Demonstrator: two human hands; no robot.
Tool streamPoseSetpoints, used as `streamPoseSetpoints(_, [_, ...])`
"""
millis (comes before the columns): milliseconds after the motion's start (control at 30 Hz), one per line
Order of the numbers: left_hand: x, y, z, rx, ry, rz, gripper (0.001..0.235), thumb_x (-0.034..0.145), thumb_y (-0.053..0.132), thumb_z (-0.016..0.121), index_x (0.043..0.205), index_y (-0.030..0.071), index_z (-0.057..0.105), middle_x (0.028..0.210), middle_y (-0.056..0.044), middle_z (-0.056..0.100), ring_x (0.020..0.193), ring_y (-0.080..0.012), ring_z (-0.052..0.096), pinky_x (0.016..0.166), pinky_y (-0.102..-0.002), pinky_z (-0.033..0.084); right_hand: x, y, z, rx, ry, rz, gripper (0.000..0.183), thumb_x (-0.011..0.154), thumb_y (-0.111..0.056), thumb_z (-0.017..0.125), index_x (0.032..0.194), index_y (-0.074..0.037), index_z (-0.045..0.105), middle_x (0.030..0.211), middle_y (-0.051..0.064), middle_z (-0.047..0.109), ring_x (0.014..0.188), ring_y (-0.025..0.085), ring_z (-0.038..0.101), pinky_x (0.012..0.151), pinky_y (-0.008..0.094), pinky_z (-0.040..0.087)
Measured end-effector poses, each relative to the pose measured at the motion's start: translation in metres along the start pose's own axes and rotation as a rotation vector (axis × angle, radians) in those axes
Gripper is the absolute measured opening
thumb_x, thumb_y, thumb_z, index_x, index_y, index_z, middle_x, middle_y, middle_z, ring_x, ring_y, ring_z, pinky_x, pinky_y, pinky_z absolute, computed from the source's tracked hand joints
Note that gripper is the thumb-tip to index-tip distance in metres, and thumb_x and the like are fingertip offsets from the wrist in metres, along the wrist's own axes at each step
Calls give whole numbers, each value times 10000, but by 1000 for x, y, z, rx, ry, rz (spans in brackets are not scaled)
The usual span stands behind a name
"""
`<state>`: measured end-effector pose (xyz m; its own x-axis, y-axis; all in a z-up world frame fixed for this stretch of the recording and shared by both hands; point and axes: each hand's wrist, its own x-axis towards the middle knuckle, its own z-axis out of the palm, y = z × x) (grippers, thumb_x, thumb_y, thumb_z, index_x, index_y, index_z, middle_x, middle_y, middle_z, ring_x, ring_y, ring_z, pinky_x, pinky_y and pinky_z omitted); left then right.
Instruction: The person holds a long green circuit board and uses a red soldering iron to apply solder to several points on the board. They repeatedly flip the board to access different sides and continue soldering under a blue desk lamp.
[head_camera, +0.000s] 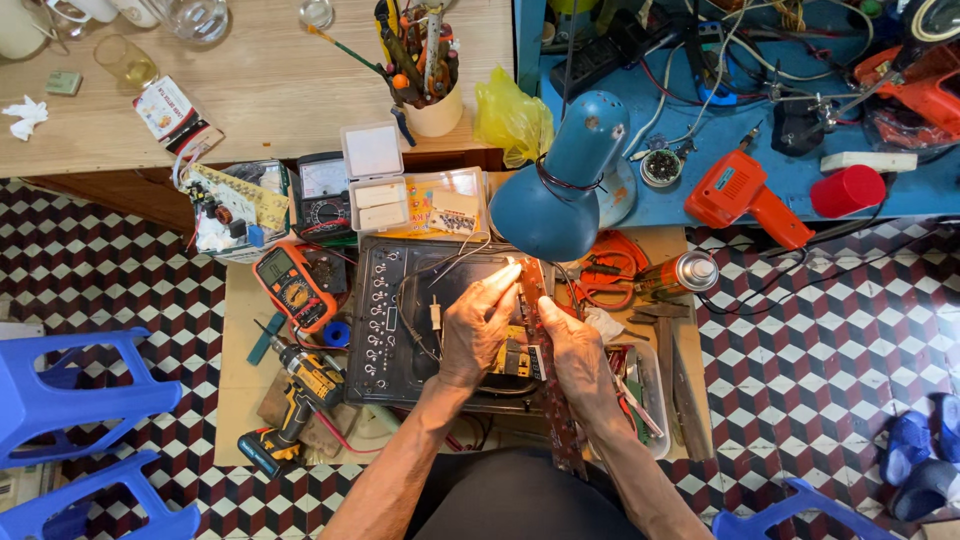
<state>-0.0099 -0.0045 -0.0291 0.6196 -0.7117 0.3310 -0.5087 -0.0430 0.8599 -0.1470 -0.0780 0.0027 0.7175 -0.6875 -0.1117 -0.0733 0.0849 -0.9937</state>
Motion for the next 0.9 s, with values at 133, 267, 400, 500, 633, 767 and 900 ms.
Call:
streamPoseSetpoints(133, [1, -2, 11, -122, -9, -211, 286, 970, 136, 674, 1246, 81, 724, 1208, -118, 761, 1080, -193, 751, 903, -307, 599, 2, 4, 5, 23, 144, 331, 465, 1017, -385, 520, 1206, -14, 726, 889, 74, 762, 759, 106, 649, 689, 270, 525])
streamPoseSetpoints(267, [0, -3, 15, -314, -36, -346, 303, 995, 175, 636, 1277, 98, 716, 1209, -98, 769, 1062, -163, 744, 903, -283, 593, 5, 5, 6, -33, 156, 351, 471, 1005, -386, 539, 1292, -47, 698, 917, 58, 739, 780, 100, 622, 700, 276, 514])
streamPoseSetpoints(400, [2, -5, 16, -314, -59, -376, 313, 990, 205, 644, 1274, 102, 722, 1194, -97, 774, 1049, -159, 747, 886, -284, 592, 8, 6, 7, -85, 152, 277, 505, 994, -380, 571, 1369, -52, 654, 1071, 68, 753, 934, 109, 656, 810, 260, 524])
streamPoseSetpoints(500, [5, -7, 17, -309, -111, -406, 323, 981, 227, 642, 1273, 114, 721, 1181, -100, 772, 1024, -168, 753, 860, -291, 604, 9, 7, 8, 105, 116, 333, 544, 977, -384, 546, 1417, -66, 579, 1196, 80, 715, 1030, 176, 723, 882, 306, 596])
streamPoseSetpoints(633, [7, -12, 16, -300, -177, -383, 322, 994, 243, 634, 1277, 115, 718, 1207, -114, 756, 1076, -183, 740, 889, -300, 600, 11, 11, 13, 217, 93, 350, 582, 976, -369, 561, 1459, -47, 522, 1285, 111, 668, 1125, 193, 694, 954, 338, 591])
streamPoseSetpoints(767, [7, -20, 11, -323, -203, -342, 333, 1003, 241, 625, 1292, 98, 708, 1231, -129, 754, 1105, -197, 734, 922, -306, 587, 11, 15, 21, 305, 113, 362, 583, 967, -350, 588, 1460, -44, 526, 1291, 109, 665, 1113, 184, 683, 956, 342, 570])
streamPoseSetpoints(900, [10, -22, 5, -368, -250, -318, 344, 1009, 227, 616, 1310, 80, 693, 1245, -133, 748, 1115, -186, 722, 934, -302, 579, 10, 16, 25, 373, 121, 359, 580, 962, -336, 600, 1460, -49, 527, 1280, 117, 665, 1105, 184, 679, 952, 356, 562])
